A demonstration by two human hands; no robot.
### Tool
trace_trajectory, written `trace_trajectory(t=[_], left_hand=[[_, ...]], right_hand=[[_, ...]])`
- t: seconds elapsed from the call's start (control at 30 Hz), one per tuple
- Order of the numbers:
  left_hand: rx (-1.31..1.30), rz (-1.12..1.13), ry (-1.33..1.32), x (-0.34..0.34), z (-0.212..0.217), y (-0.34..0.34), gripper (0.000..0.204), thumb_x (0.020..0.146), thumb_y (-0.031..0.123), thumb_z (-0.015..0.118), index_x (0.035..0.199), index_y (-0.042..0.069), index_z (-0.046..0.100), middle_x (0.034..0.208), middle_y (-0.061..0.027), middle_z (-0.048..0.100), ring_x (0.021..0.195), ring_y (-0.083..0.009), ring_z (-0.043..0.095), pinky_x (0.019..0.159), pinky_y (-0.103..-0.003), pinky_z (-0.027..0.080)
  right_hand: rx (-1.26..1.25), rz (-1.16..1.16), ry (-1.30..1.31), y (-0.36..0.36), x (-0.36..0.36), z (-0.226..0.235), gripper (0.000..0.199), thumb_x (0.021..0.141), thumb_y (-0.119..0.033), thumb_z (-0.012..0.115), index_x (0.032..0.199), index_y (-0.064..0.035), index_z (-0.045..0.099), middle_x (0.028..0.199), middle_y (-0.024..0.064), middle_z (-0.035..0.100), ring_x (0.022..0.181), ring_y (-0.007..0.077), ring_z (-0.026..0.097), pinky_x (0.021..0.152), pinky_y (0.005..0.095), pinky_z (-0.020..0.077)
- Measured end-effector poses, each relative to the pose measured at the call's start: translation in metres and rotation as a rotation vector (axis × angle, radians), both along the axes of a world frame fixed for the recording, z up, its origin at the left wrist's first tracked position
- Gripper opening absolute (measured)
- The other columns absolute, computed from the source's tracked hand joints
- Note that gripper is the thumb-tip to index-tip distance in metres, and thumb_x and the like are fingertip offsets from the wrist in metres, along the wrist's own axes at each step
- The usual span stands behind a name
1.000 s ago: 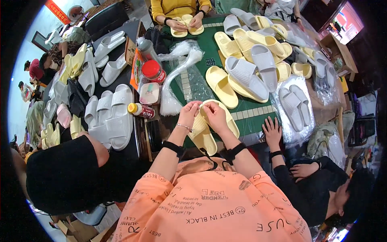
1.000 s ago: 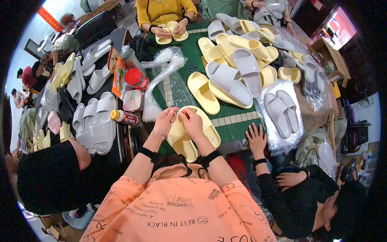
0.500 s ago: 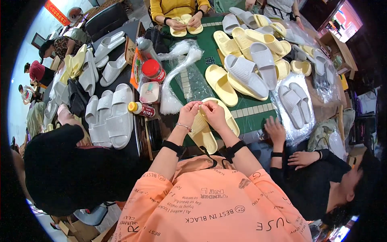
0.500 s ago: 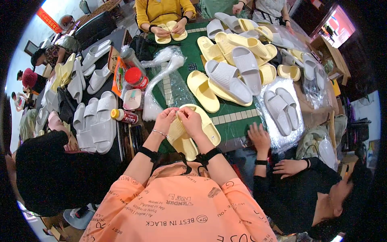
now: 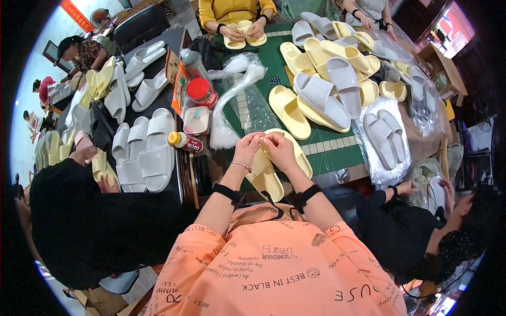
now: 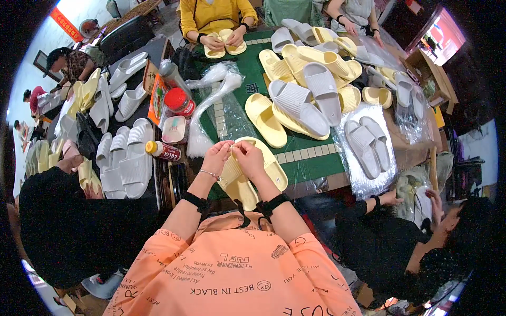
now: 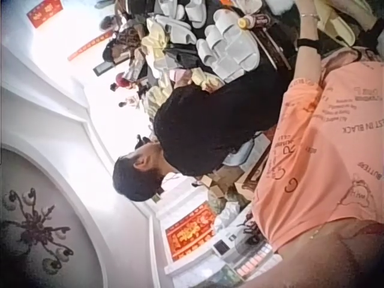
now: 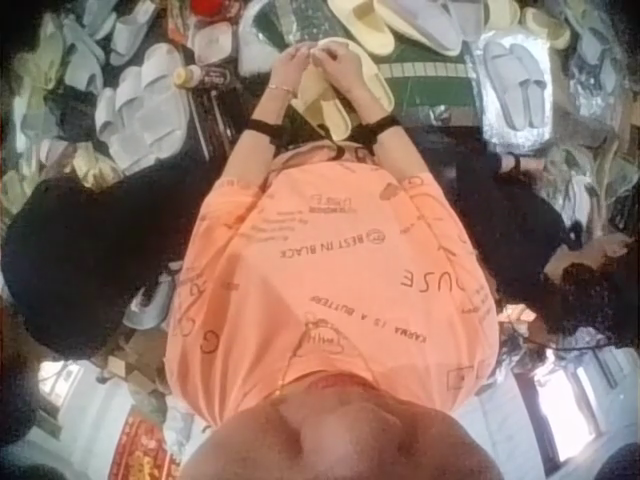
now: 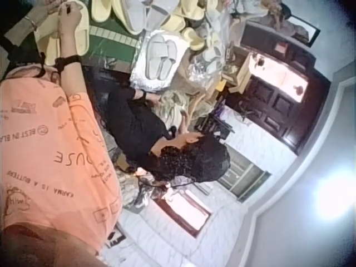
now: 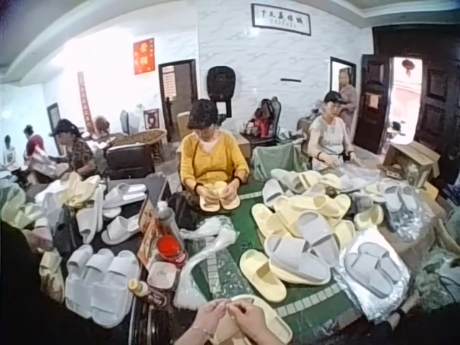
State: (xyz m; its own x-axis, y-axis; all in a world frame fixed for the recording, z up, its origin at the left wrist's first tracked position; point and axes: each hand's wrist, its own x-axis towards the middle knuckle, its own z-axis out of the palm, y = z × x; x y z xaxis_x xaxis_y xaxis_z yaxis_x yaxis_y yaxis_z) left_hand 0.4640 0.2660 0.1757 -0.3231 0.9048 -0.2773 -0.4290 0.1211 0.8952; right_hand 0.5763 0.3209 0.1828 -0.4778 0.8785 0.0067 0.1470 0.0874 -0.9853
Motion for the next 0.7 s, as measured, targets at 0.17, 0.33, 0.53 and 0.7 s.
trace_trajectory(t=[0.17, 0.33, 0.53, 0.7], left_hand=[[-0.072, -0.014, 0.137, 0.008, 0.004, 0.001, 0.021, 0.083, 0.013, 0.046, 0.097, -0.001, 0.051, 0.089, -0.0035, 0.054, 0.08, -0.0094, 0.05, 0.07, -0.021, 0.041], [-0.07, -0.12, 0.18, -0.01, -0.006, -0.002, 0.025, 0.081, 0.012, 0.046, 0.101, -0.002, 0.05, 0.091, -0.0048, 0.054, 0.08, -0.0108, 0.051, 0.07, -0.022, 0.042], [0.067, 0.063, 0.17, -0.001, -0.007, 0.005, 0.01, 0.081, 0.011, 0.049, 0.084, 0.002, 0.051, 0.07, 0.0028, 0.047, 0.055, -0.0016, 0.036, 0.048, -0.014, 0.03], [0.066, 0.084, 0.256, 0.001, -0.018, 0.003, 0.011, 0.08, 0.013, 0.05, 0.083, 0.003, 0.053, 0.069, 0.0019, 0.05, 0.059, -0.0046, 0.042, 0.053, -0.017, 0.034]], right_hand=[[0.054, -0.038, -0.071, 0.0, 0.007, 0.0, 0.017, 0.074, -0.017, 0.055, 0.078, -0.0006, 0.057, 0.064, 0.0028, 0.056, 0.06, 0.0072, 0.05, 0.054, 0.0221, 0.0412], [-0.072, -0.066, -0.022, -0.008, -0.003, -0.012, 0.027, 0.075, -0.033, 0.049, 0.079, -0.0076, 0.057, 0.071, 0.0104, 0.058, 0.065, 0.022, 0.057, 0.059, 0.0332, 0.0435], [0.178, -0.078, -0.103, 0.003, -0.002, 0.008, 0.022, 0.073, -0.029, 0.051, 0.079, -0.008, 0.053, 0.067, 0.0095, 0.055, 0.061, 0.0233, 0.053, 0.056, 0.0323, 0.0409], [0.083, -0.044, 0.016, -0.008, 0.003, 0.011, 0.021, 0.074, -0.026, 0.051, 0.079, -0.0066, 0.056, 0.067, 0.0095, 0.056, 0.062, 0.0231, 0.055, 0.058, 0.0311, 0.0422]])
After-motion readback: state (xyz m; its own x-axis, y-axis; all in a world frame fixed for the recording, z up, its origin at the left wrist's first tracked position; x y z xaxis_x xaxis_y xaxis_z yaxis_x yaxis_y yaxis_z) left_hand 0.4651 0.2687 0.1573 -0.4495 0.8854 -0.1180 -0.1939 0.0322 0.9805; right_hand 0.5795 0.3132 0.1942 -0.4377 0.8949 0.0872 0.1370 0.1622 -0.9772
